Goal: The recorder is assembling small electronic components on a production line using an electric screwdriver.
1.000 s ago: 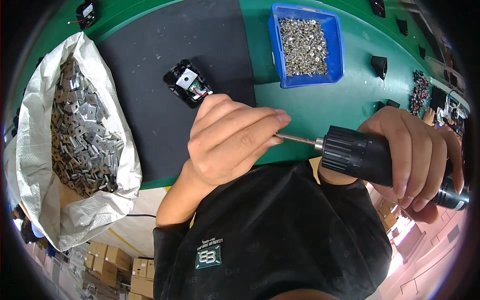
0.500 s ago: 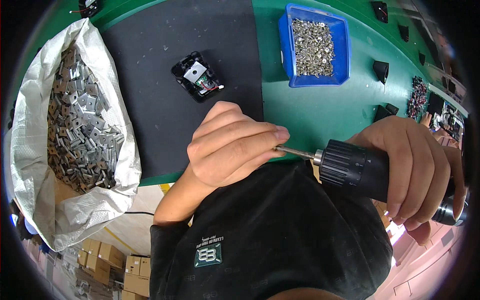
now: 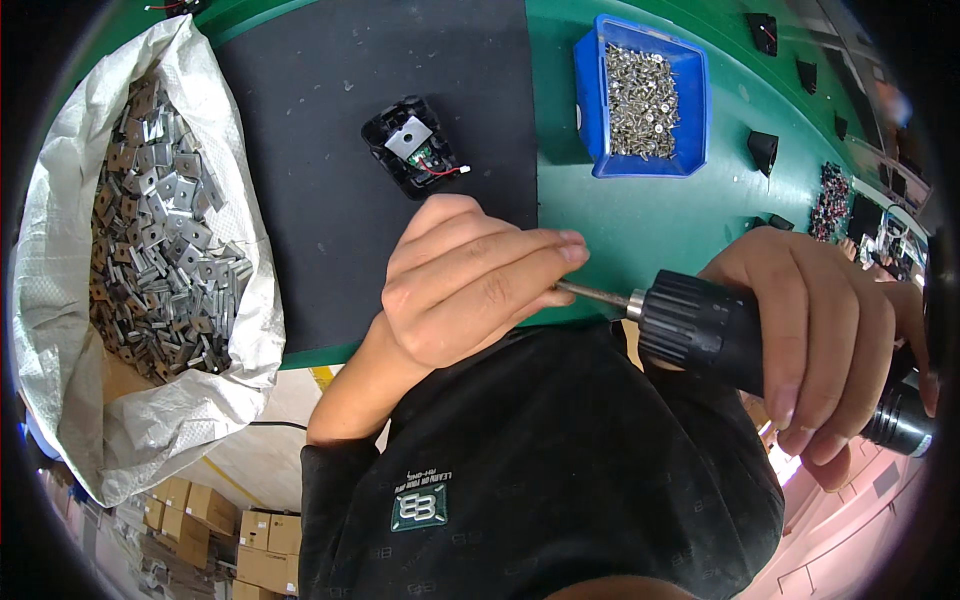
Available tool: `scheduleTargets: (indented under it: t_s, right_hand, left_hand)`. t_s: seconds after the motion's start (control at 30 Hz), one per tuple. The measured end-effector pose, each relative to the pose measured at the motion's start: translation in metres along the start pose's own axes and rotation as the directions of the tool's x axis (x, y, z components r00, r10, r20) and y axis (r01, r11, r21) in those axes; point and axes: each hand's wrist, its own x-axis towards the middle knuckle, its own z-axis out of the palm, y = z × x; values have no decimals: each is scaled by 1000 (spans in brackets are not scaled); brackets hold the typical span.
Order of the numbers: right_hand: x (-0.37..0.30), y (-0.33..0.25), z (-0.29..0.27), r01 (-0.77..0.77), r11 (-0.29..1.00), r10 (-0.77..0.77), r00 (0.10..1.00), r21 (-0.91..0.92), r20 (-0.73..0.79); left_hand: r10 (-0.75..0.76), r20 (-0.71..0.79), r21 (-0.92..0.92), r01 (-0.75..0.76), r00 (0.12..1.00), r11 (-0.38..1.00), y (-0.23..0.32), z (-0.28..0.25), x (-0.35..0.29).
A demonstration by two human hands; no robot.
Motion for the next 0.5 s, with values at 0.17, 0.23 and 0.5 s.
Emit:
scheduleTargets:
  t_s: [0.17,0.23,0.5]
  right_hand:
    - [0,24,16,5,1000,-5,1000,23,22]
    - [6,-5,14,-296,948,301,953,-113,27]
    - [1,9,12,-364,913,344,930,-186,-130]
  left_hand:
    - [8,53,288,-23,999,957,1,-22,7]
    - [-36,40,355,20,999,935,0,-38,-3]
    - [-415,-42,572,362,909,736,-29,-42,-14]
